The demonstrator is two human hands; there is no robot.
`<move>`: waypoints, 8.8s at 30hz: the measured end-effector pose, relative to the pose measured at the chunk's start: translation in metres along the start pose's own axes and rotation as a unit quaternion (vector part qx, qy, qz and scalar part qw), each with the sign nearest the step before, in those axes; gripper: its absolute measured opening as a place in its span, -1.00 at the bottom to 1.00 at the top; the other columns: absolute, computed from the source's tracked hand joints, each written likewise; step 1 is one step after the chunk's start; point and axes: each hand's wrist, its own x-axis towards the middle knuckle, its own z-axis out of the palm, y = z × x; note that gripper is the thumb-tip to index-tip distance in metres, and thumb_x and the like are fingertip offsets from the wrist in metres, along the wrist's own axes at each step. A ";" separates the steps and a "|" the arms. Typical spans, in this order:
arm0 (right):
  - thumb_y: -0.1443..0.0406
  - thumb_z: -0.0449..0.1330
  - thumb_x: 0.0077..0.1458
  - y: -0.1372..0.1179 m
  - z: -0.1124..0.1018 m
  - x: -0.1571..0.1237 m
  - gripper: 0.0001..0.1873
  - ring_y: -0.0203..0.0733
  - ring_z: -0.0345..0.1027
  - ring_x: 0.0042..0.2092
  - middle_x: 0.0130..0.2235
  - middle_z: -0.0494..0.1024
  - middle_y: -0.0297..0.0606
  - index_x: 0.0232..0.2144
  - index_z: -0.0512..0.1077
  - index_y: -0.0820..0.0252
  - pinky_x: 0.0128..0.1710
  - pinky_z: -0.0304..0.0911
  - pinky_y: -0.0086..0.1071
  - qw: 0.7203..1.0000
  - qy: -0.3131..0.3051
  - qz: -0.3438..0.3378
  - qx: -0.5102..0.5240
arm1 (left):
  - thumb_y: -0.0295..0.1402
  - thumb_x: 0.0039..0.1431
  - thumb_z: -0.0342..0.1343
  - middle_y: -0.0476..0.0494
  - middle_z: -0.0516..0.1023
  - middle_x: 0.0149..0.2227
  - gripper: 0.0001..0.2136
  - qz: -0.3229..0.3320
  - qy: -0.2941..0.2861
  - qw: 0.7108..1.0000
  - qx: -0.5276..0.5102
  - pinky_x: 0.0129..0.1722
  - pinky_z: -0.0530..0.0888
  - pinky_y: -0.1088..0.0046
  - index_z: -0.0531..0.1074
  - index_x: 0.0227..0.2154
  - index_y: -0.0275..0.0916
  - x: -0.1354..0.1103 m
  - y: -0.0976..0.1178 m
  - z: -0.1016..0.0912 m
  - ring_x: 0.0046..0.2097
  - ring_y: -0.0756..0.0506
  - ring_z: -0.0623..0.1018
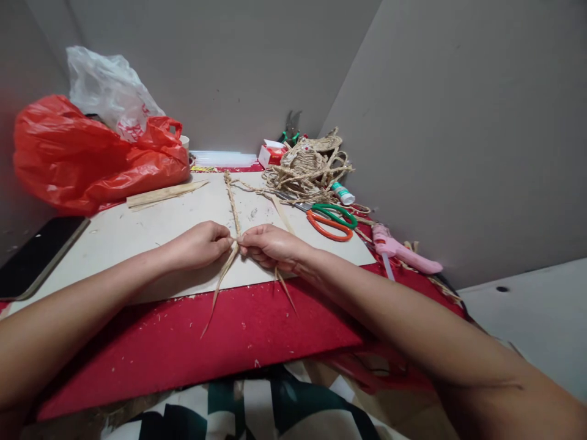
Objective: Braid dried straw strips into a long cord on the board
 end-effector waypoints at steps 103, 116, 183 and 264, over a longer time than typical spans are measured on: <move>0.18 0.06 0.13 0.005 0.016 -0.051 -0.69 -0.36 0.28 -0.50 -0.49 0.49 -0.25 -0.43 0.46 0.31 -0.49 0.15 -0.49 0.885 0.249 -0.290 -0.267 | -0.52 -0.01 0.08 0.04 0.29 -0.72 -0.84 -0.123 0.090 0.839 -0.522 -0.72 -0.11 0.57 0.35 -0.66 -0.36 0.001 0.007 0.026 -0.75 0.19 0.07; 0.19 0.29 -0.10 0.007 0.003 -0.010 -0.73 -0.39 0.26 -0.54 -0.53 0.44 -0.30 -0.41 0.46 0.32 -0.54 0.13 -0.49 0.997 0.005 -0.061 0.055 | -0.52 -0.01 0.10 0.03 0.40 -0.65 -0.95 -0.115 0.091 0.810 -0.567 -0.73 -0.05 0.61 0.34 -0.45 -0.30 0.001 0.004 0.028 -0.70 0.13 0.28; 0.03 0.08 0.08 -0.002 0.002 -0.004 -0.62 -0.51 -0.08 -0.71 -0.66 0.23 -0.48 -0.44 0.36 0.26 -0.75 -0.16 -0.58 0.990 -0.049 -0.053 -0.125 | -0.46 -0.05 0.08 0.02 0.37 -0.69 -0.93 -0.087 0.044 0.852 -0.515 -0.69 -0.14 0.55 0.35 -0.58 -0.33 0.000 -0.006 0.026 -0.73 0.17 0.03; 0.20 0.17 -0.02 0.015 -0.002 -0.003 -0.76 -0.49 -0.12 -0.68 -0.71 0.13 -0.53 -0.54 0.29 0.27 -0.68 -0.26 -0.52 0.978 -0.009 -0.132 -0.163 | -0.25 0.06 0.07 0.14 0.05 -0.68 -0.76 -0.098 -0.075 0.909 -0.397 -0.70 -0.12 0.54 0.18 -0.58 -0.22 0.001 -0.005 0.020 -0.70 0.15 -0.02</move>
